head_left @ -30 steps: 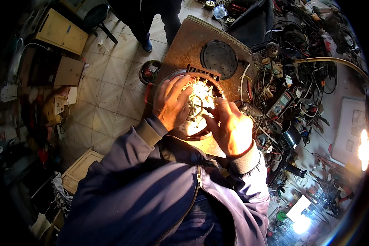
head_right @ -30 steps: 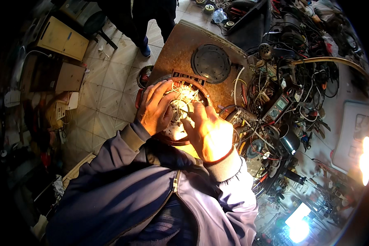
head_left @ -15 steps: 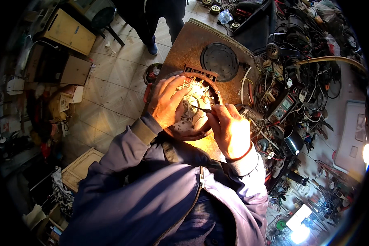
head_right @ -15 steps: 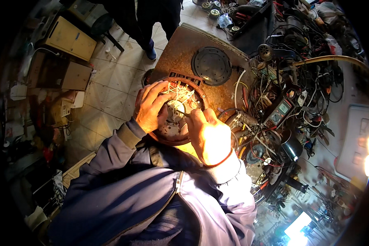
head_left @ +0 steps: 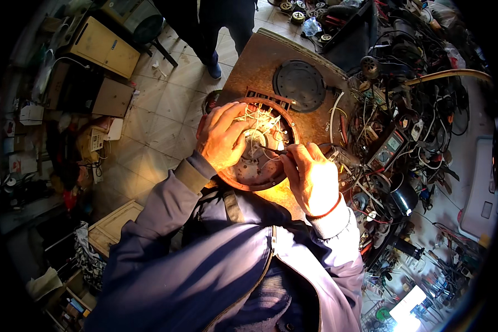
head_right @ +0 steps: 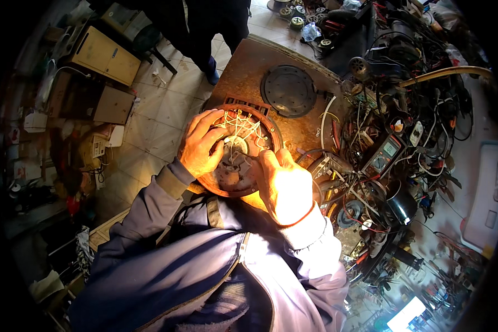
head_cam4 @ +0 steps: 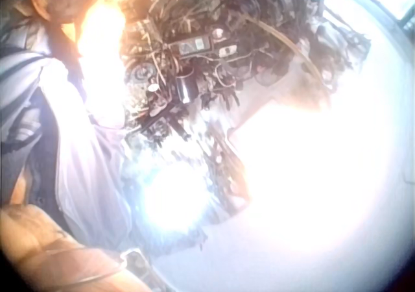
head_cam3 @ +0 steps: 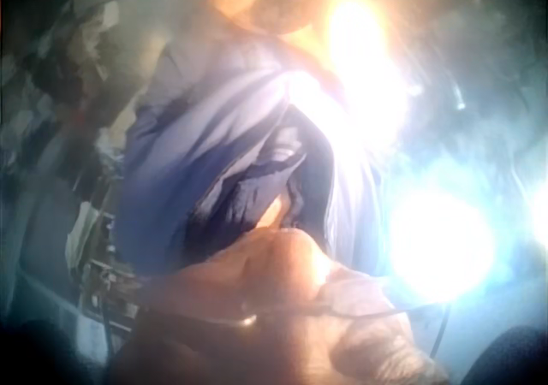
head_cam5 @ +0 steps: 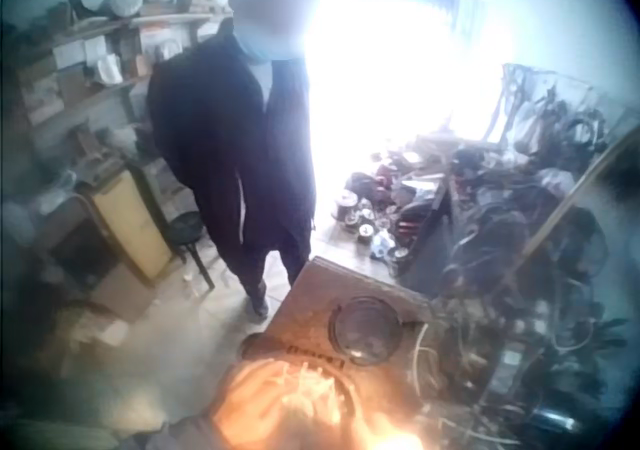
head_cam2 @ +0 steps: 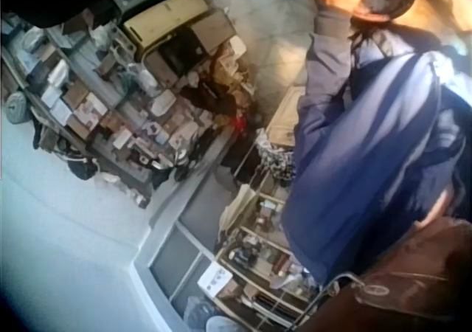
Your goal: The person works on a circular electronic component, likely a motor stator, using a soldering iron and pliers. They remove a cover, solder wires to the internal windings, and retrieve small parts from a plastic bag to continue the repair.
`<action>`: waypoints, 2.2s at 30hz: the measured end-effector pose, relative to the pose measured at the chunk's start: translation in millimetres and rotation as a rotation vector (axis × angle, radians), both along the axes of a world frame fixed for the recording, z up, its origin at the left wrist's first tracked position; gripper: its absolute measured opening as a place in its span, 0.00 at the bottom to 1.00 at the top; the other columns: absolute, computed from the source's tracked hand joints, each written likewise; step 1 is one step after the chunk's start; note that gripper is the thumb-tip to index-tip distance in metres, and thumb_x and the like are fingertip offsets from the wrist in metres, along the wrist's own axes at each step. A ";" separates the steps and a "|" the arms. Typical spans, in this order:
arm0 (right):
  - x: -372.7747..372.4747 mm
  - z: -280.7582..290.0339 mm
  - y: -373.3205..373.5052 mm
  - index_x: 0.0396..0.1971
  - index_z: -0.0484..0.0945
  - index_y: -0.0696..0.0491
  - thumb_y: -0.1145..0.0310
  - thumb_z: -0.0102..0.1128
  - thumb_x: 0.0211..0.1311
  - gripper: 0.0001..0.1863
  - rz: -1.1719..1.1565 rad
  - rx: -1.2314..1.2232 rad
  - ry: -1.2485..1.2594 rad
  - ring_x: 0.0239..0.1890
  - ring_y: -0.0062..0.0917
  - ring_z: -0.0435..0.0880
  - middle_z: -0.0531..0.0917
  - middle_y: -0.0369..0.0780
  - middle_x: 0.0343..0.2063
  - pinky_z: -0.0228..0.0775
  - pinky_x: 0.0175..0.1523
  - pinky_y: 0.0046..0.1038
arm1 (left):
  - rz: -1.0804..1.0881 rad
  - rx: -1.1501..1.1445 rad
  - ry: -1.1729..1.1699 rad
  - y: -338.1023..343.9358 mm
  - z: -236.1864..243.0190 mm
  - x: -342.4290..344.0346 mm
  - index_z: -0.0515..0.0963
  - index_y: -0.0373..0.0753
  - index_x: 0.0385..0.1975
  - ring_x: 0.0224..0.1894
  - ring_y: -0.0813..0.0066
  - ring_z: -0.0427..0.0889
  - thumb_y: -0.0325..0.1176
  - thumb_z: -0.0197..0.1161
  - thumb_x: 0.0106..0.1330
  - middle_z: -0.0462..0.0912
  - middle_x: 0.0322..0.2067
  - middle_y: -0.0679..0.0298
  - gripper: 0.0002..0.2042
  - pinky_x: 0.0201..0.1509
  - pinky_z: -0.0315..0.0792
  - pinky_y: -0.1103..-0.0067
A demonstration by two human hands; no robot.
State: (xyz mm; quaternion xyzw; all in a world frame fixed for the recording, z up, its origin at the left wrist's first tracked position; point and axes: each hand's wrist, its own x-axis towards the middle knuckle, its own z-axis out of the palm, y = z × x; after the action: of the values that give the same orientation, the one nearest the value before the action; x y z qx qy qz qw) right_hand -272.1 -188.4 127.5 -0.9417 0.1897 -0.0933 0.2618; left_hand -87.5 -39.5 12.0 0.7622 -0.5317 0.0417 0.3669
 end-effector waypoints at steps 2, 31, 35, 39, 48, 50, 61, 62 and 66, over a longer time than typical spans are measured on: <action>0.9 -2.2 0.8 0.43 0.83 0.56 0.73 0.71 0.63 0.10 0.005 -0.007 0.000 0.29 0.43 0.85 0.81 0.45 0.29 0.78 0.34 0.37 | -0.009 -0.002 0.007 0.7 -0.6 0.1 0.84 0.39 0.45 0.64 0.49 0.76 0.22 0.67 0.54 0.79 0.59 0.53 0.16 0.68 0.70 0.59; 19.6 -1.2 23.3 0.39 0.83 0.54 0.72 0.72 0.62 0.08 -0.137 -0.020 -0.009 0.32 0.41 0.87 0.83 0.45 0.32 0.80 0.37 0.36 | -0.056 -0.048 0.079 5.3 1.7 7.4 0.81 0.35 0.40 0.64 0.48 0.75 0.22 0.67 0.54 0.80 0.59 0.53 0.12 0.67 0.68 0.57; 14.1 8.8 29.9 0.41 0.84 0.56 0.83 0.71 0.58 0.12 -0.204 -0.027 0.125 0.34 0.36 0.88 0.83 0.43 0.36 0.79 0.39 0.33 | -0.050 -0.066 0.076 3.7 2.0 7.6 0.81 0.35 0.37 0.63 0.48 0.76 0.22 0.67 0.54 0.80 0.57 0.52 0.10 0.66 0.69 0.57; -3.0 4.7 29.3 0.39 0.84 0.56 0.85 0.68 0.56 0.12 -0.250 0.143 -0.068 0.35 0.42 0.86 0.81 0.46 0.35 0.79 0.42 0.35 | -0.068 -0.085 0.085 2.6 -2.1 8.6 0.82 0.35 0.35 0.62 0.48 0.76 0.22 0.68 0.54 0.81 0.57 0.52 0.09 0.65 0.69 0.57; -91.3 -37.3 40.0 0.48 0.82 0.64 0.77 0.68 0.68 0.12 -0.950 0.716 -0.423 0.30 0.19 0.83 0.87 0.40 0.35 0.75 0.38 0.21 | -0.153 -0.048 0.086 4.8 6.6 9.9 0.80 0.36 0.28 0.65 0.46 0.75 0.21 0.68 0.51 0.81 0.59 0.51 0.06 0.66 0.68 0.56; -108.6 -66.2 36.5 0.49 0.82 0.65 0.74 0.67 0.70 0.12 -1.098 0.740 -0.487 0.27 0.21 0.84 0.87 0.41 0.35 0.75 0.36 0.21 | -0.177 -0.038 0.074 5.7 9.8 12.7 0.79 0.36 0.27 0.65 0.46 0.75 0.21 0.68 0.51 0.81 0.60 0.51 0.06 0.67 0.68 0.56; -140.4 -158.9 5.9 0.42 0.79 0.56 0.60 0.60 0.78 0.12 -1.185 1.395 -1.342 0.20 0.28 0.82 0.84 0.43 0.29 0.72 0.25 0.29 | -0.193 0.001 -0.031 3.9 -4.3 12.7 0.77 0.36 0.28 0.66 0.40 0.73 0.20 0.65 0.52 0.80 0.60 0.47 0.06 0.70 0.68 0.55; -147.7 -158.1 1.1 0.42 0.79 0.56 0.60 0.60 0.78 0.13 -1.205 1.369 -1.287 0.18 0.27 0.80 0.84 0.42 0.28 0.70 0.23 0.28 | -0.194 0.004 -0.038 3.0 -3.4 10.4 0.77 0.35 0.27 0.66 0.40 0.73 0.20 0.65 0.52 0.80 0.60 0.46 0.05 0.70 0.68 0.55; -166.0 -135.3 -18.3 0.39 0.84 0.61 0.65 0.68 0.70 0.12 -1.420 0.925 -0.695 0.14 0.21 0.78 0.85 0.40 0.25 0.69 0.20 0.26 | -0.219 0.035 -0.065 2.0 2.4 5.7 0.77 0.34 0.29 0.66 0.39 0.72 0.20 0.64 0.54 0.79 0.61 0.45 0.05 0.71 0.66 0.54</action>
State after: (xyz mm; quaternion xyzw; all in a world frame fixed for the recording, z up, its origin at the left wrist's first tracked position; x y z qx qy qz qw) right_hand -438.1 -206.7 -7.8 -0.3242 0.6530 -0.4252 0.5364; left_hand -81.8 -37.5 14.3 0.7041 -0.6240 0.0167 0.3385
